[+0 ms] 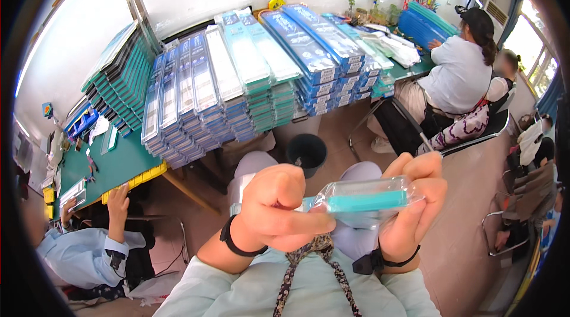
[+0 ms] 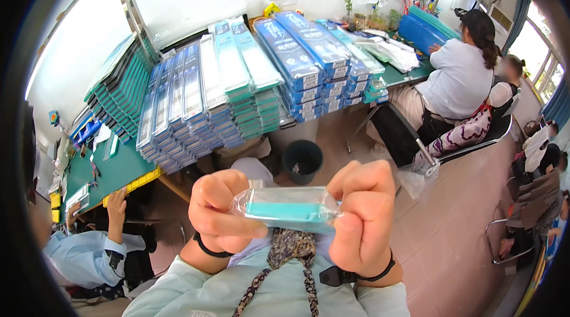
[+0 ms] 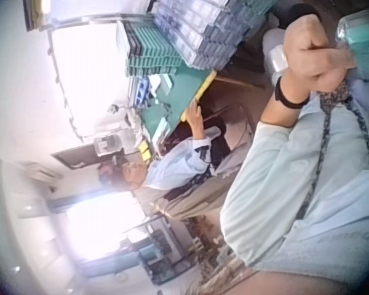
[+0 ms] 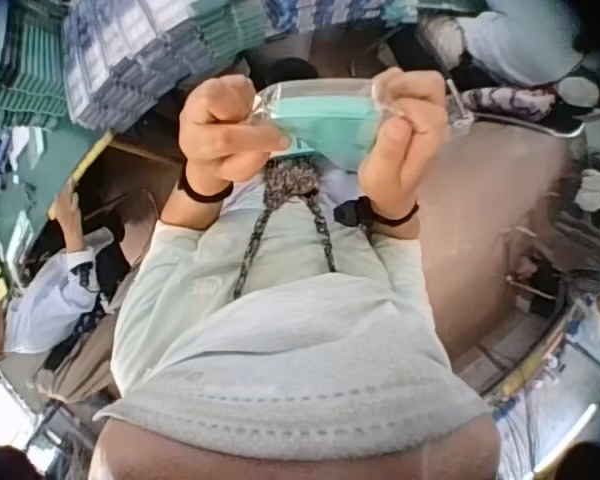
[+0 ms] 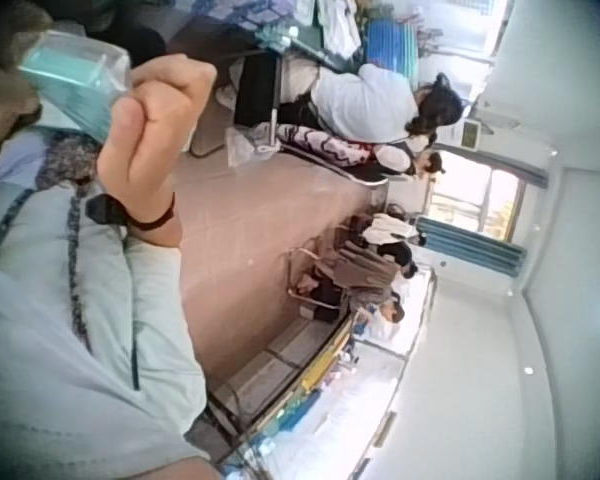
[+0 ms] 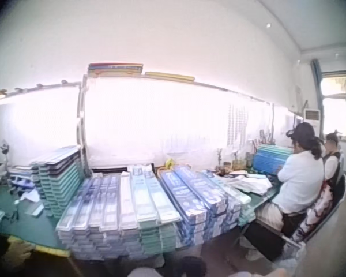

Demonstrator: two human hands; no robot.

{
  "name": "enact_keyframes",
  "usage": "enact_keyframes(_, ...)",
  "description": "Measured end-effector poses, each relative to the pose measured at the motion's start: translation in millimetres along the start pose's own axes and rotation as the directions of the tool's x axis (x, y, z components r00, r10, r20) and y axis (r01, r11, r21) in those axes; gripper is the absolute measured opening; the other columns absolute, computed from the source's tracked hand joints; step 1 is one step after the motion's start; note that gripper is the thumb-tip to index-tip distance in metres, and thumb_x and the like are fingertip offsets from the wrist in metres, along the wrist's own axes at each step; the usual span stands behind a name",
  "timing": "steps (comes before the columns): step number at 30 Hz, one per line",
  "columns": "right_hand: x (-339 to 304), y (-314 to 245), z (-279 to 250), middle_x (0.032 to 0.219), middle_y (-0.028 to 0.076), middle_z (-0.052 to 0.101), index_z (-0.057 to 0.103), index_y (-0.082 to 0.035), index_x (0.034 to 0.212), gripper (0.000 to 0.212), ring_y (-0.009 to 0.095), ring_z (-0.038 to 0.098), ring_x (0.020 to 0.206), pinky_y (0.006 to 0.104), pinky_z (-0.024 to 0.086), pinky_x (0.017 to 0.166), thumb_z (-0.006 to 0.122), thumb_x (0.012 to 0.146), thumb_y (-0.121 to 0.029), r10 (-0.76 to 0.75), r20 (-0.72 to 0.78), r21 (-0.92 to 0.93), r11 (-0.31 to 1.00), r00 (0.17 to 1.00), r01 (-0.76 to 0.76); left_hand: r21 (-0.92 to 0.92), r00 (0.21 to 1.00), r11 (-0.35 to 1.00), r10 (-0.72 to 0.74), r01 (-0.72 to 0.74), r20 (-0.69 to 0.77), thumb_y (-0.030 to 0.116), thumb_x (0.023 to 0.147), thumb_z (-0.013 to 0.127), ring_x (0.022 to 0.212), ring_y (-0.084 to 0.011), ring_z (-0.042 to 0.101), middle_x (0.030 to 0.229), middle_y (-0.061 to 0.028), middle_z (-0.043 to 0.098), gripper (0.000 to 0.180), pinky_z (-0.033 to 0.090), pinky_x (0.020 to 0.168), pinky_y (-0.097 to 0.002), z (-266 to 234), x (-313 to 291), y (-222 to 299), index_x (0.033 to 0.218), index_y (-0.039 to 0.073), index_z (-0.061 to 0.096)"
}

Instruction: Manually placing plastic items into individual transparent plastic bags on an assembly line.

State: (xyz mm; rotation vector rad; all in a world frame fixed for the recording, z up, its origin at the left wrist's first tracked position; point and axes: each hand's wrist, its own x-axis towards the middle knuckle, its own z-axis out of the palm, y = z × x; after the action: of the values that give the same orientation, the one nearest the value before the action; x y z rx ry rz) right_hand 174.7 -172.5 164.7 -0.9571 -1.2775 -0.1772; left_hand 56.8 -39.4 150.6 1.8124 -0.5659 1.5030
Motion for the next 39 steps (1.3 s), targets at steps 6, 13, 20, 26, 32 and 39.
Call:
enact_keyframes(6,5,-1,4,0.082,0.01,0.037,0.039,-0.004,0.088,0.027,0.016,0.038,0.065,0.0304,0.034,0.06,0.042,0.094,-0.03,-0.028,-0.033,-0.119,0.993,0.999,0.024,-0.032,0.999,0.999,0.034,-0.034,-0.015,-0.004,0.061,0.068,0.047,-0.0145,0.029,0.063,0.0004,0.026,0.019,0.021,0.043,-0.0292,-1,4,-7,0.071,0.011,0.067)
enact_keyframes(13,7,10,3,0.085,0.014,0.05,0.043,-0.001,0.093,0.022,0.018,0.042,0.076,0.0317,0.036,0.072,0.041,0.094,-0.023,-0.068,0.0,-0.241,0.968,0.998,0.066,0.105,0.997,0.992,0.077,-0.074,-0.022,0.001,0.059,0.065,0.052,-0.0132,0.029,0.066,0.0013,0.026,0.02,0.02,0.046,-0.0255,-9,1,-18,0.074,0.013,0.07)
enact_keyframes(20,1,4,4,0.091,0.011,0.046,0.041,-0.004,0.093,0.026,0.018,0.044,0.082,0.0358,0.035,0.087,0.033,0.096,-0.028,0.036,-0.052,-0.281,0.958,0.998,-0.049,0.063,0.989,0.998,0.002,0.008,-0.15,0.01,0.066,0.062,0.054,-0.0157,0.032,0.068,-0.004,0.042,0.02,0.024,0.047,-0.0267,-2,-7,-23,0.085,0.005,0.067)
enact_keyframes(26,3,12,6,0.086,0.01,0.043,0.041,-0.004,0.091,0.027,0.016,0.04,0.078,0.0304,0.034,0.075,0.037,0.095,-0.031,0.014,-0.039,-0.184,0.983,0.999,-0.021,0.224,0.997,0.972,-0.074,0.071,0.004,0.049,0.085,0.054,0.058,-0.0228,0.041,0.07,-0.0102,0.045,0.053,0.032,0.049,-0.0322,16,-13,-21,0.09,-0.003,0.058)
enact_keyframes(32,4,12,8,0.081,0.008,0.04,0.042,-0.003,0.09,0.034,0.015,0.037,0.072,0.0289,0.032,0.067,0.043,0.092,-0.037,0.078,0.05,0.008,0.997,0.996,-0.078,-0.122,0.967,0.979,-0.181,0.161,-0.177,0.051,0.093,0.034,0.056,-0.0242,0.04,0.069,-0.0102,0.041,0.056,0.031,0.048,-0.0336,46,-30,-28,0.087,-0.001,0.056)
enact_keyframes(39,5,13,11,0.081,0.01,0.043,0.048,0.0,0.09,0.037,0.015,0.038,0.068,0.029,0.03,0.062,0.041,0.092,-0.037,0.119,0.203,0.12,0.982,0.972,-0.146,-0.016,0.884,0.894,-0.441,0.449,0.152,0.045,0.09,0.043,0.063,-0.0146,0.05,0.079,0.0008,0.063,0.042,0.035,0.057,-0.0287,29,-45,-28,0.088,0.008,0.063)
